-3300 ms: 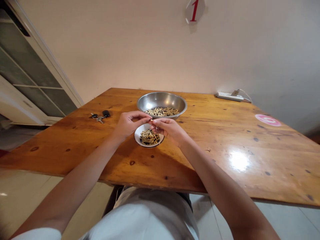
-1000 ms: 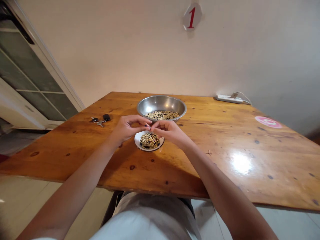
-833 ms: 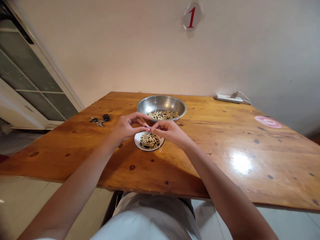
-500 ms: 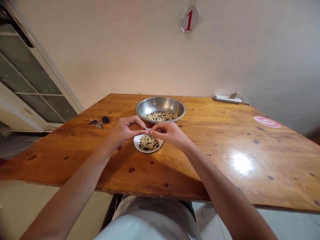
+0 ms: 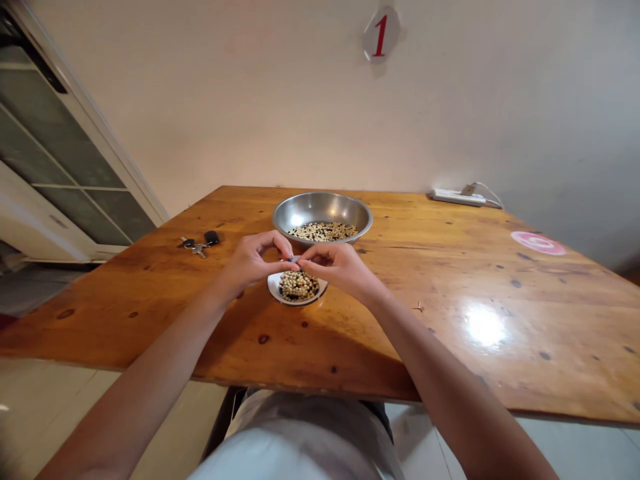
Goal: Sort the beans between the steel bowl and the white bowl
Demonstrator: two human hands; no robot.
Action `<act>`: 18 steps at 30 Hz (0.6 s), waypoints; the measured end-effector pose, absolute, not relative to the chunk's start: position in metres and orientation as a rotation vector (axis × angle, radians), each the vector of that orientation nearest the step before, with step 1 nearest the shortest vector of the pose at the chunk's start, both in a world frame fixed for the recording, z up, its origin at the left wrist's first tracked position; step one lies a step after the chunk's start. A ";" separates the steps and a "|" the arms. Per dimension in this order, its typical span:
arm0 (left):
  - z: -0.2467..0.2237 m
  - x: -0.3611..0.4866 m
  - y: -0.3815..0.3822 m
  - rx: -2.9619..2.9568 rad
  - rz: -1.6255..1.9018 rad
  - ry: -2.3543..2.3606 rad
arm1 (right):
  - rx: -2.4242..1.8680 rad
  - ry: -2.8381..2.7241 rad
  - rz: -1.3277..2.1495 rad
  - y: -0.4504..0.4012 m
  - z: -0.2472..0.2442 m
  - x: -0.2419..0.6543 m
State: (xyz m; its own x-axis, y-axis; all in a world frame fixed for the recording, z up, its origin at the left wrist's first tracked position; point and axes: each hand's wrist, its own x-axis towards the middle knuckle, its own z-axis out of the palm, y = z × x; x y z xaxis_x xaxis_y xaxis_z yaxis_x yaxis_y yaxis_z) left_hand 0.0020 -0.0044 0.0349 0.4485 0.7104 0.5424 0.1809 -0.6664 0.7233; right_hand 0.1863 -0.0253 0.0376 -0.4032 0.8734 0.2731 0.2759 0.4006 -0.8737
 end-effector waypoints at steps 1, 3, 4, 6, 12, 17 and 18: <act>0.035 0.002 -0.005 2.109 1.176 0.734 | -0.978 -1.889 1.000 -0.025 0.037 0.186; 0.035 0.003 -0.005 2.087 1.162 0.717 | -0.973 -1.884 1.016 -0.025 0.037 0.186; 0.035 0.003 -0.005 2.079 1.153 0.714 | -0.973 -1.881 1.021 -0.025 0.037 0.186; 0.034 0.003 -0.005 2.073 1.126 0.721 | -0.967 -1.868 1.032 -0.024 0.036 0.186; 0.034 0.003 -0.005 2.070 1.083 0.732 | -0.890 -1.779 1.164 -0.021 0.029 0.186; 0.035 0.005 -0.003 2.086 1.159 0.741 | -0.893 -1.656 1.173 -0.014 0.022 0.187; 0.034 0.005 -0.002 2.100 1.208 0.742 | -0.899 -1.637 1.173 -0.014 0.022 0.187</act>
